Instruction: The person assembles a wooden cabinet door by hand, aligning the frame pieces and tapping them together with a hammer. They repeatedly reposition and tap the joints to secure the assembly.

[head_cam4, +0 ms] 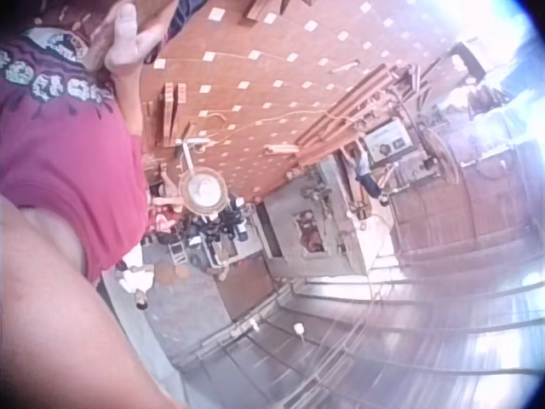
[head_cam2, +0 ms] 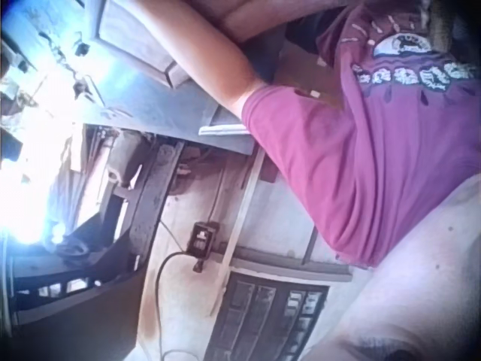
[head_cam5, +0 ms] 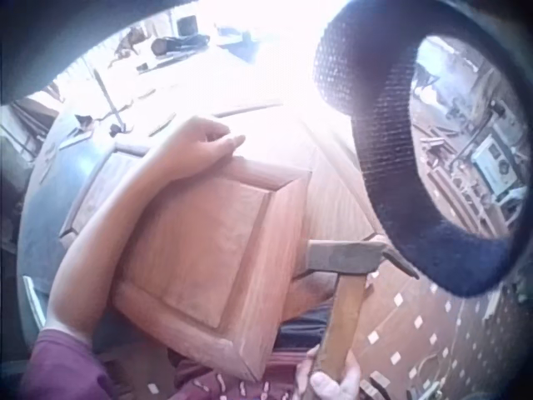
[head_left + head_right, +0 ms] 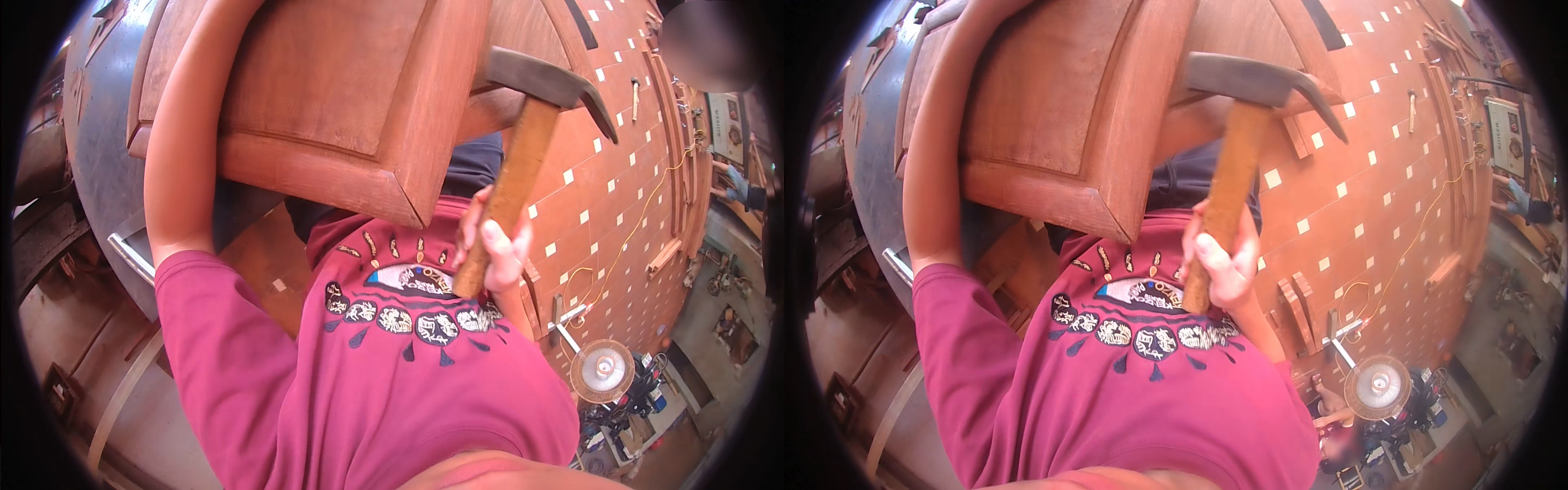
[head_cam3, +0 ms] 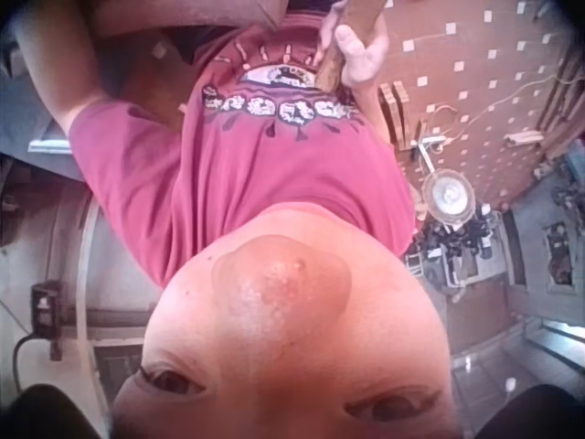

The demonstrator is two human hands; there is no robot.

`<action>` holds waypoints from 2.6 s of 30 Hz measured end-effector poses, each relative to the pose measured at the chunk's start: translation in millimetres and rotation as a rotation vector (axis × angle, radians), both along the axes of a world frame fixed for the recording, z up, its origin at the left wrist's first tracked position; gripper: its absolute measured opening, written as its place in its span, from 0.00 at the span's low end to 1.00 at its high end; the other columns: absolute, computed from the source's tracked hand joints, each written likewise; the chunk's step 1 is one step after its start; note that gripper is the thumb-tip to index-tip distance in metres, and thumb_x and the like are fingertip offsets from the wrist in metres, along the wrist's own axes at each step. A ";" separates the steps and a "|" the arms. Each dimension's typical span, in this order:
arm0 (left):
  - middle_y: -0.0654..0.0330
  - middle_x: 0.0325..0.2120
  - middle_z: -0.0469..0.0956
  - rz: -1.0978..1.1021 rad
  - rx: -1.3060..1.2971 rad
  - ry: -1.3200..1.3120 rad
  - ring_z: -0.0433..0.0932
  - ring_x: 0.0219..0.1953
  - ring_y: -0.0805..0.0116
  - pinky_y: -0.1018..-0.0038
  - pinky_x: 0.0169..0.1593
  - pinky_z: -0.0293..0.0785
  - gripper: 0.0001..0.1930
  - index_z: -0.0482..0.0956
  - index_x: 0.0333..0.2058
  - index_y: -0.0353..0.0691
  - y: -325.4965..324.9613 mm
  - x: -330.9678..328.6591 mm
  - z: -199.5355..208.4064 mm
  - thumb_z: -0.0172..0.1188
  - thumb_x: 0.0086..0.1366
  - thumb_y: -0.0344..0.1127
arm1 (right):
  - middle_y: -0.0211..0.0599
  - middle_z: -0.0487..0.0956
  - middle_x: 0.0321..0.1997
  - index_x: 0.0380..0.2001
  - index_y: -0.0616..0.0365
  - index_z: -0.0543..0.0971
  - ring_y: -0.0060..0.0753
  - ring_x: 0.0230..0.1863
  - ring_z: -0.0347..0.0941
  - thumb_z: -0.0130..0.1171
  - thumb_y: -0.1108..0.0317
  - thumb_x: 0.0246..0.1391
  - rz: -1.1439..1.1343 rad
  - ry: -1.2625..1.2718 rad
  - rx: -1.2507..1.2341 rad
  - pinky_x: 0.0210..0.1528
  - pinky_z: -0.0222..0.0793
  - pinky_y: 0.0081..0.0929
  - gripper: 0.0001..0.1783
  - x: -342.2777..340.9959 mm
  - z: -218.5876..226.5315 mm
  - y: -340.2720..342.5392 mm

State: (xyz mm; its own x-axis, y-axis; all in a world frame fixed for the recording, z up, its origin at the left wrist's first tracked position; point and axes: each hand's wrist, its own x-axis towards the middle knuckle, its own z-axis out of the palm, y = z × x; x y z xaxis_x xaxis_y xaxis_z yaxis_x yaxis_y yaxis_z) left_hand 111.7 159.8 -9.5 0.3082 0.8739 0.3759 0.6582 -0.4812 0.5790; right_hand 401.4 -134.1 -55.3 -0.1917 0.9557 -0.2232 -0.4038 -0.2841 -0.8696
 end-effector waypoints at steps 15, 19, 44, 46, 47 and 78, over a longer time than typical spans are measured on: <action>0.62 0.15 0.77 0.119 -0.029 0.000 0.71 0.20 0.75 0.71 0.28 0.69 0.22 0.82 0.21 0.34 10.4 -27.5 -1.7 0.62 0.69 0.46 | 0.42 0.72 0.27 0.55 0.61 0.63 0.30 0.21 0.71 0.54 0.66 0.66 0.026 0.178 0.057 0.23 0.76 0.28 0.20 -6.2 -5.6 -7.7; 0.62 0.16 0.78 0.169 -0.044 -0.003 0.72 0.20 0.74 0.70 0.29 0.70 0.22 0.83 0.22 0.34 10.3 -27.6 -0.4 0.61 0.69 0.46 | 0.40 0.70 0.25 0.55 0.60 0.63 0.30 0.20 0.70 0.54 0.67 0.66 -0.210 0.283 0.127 0.22 0.76 0.28 0.19 -15.4 -7.9 -14.0; 0.65 0.16 0.77 0.162 -0.100 0.071 0.72 0.20 0.74 0.71 0.29 0.69 0.21 0.83 0.22 0.37 9.5 -63.4 3.8 0.62 0.68 0.48 | 0.41 0.72 0.25 0.56 0.63 0.63 0.30 0.21 0.71 0.54 0.72 0.64 -0.016 0.189 0.139 0.25 0.75 0.27 0.20 -6.4 3.7 6.1; 0.64 0.17 0.78 0.145 -0.148 0.155 0.73 0.21 0.74 0.71 0.30 0.70 0.21 0.84 0.24 0.38 18.4 -75.7 -2.7 0.62 0.67 0.50 | 0.41 0.72 0.26 0.56 0.63 0.63 0.31 0.21 0.71 0.54 0.72 0.64 -0.014 0.108 0.117 0.26 0.76 0.27 0.20 -1.2 0.1 8.9; 0.64 0.18 0.80 0.194 -0.161 0.216 0.74 0.22 0.74 0.72 0.30 0.71 0.21 0.85 0.24 0.38 18.5 -88.5 0.4 0.62 0.67 0.51 | 0.41 0.71 0.25 0.55 0.62 0.63 0.31 0.21 0.72 0.54 0.73 0.64 0.012 0.094 0.112 0.26 0.78 0.28 0.19 -0.8 -0.8 6.8; 0.48 0.29 0.85 0.998 0.126 0.393 0.86 0.34 0.52 0.61 0.42 0.80 0.16 0.90 0.29 0.47 17.3 -242.9 -38.0 0.59 0.61 0.50 | 0.44 0.72 0.36 0.58 0.59 0.64 0.27 0.23 0.70 0.51 0.75 0.67 -0.192 0.086 0.077 0.24 0.75 0.26 0.18 21.3 8.1 -1.5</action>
State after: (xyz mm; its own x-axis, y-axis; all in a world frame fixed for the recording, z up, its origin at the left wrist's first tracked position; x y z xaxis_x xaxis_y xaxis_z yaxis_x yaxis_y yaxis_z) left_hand -131.2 177.1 -47.4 -0.4032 0.7591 0.5112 0.9151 0.3345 0.2251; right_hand 422.7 -135.6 -47.2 -0.0199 0.9901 -0.1391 -0.5180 -0.1292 -0.8456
